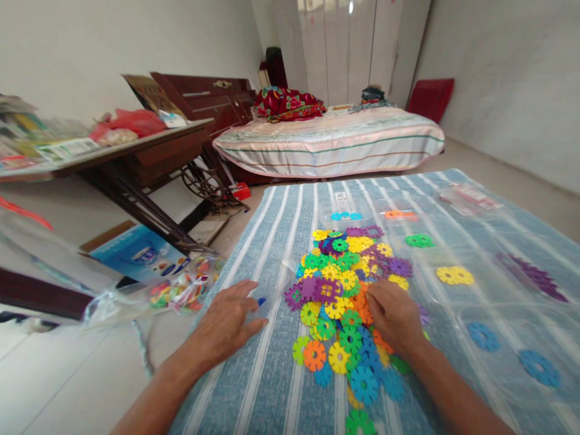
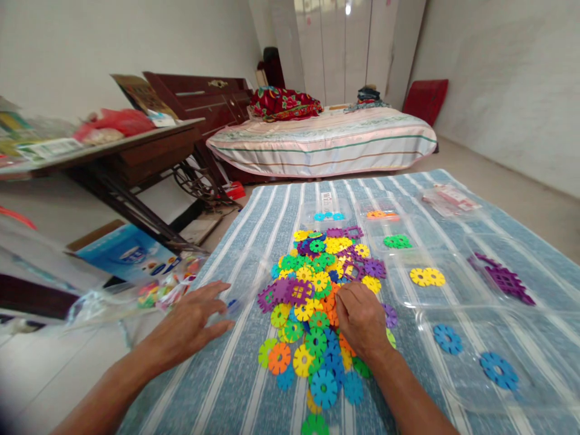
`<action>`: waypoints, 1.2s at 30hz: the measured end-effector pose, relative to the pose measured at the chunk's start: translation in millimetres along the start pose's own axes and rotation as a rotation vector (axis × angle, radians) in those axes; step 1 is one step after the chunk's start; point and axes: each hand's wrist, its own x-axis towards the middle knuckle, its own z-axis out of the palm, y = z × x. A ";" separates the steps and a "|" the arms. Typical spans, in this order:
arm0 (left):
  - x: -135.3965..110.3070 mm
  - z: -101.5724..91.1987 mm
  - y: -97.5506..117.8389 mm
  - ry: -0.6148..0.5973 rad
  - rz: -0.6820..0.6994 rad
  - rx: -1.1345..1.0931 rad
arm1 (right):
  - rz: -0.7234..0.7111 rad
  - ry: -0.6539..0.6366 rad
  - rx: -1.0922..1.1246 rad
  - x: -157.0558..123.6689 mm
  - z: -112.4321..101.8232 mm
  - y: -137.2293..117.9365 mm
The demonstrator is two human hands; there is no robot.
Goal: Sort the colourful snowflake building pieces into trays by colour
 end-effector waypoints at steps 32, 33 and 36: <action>35.0 -5.3 9.2 0.263 -0.125 -0.271 | -0.001 -0.013 -0.007 -1.3 0.6 -0.1; 36.9 -3.3 3.6 0.226 -0.125 -0.234 | -0.002 -0.013 -0.010 -2.1 1.1 0.3; 40.6 2.1 -6.2 0.119 -0.100 -0.151 | -0.011 -0.012 -0.019 -4.3 2.6 1.4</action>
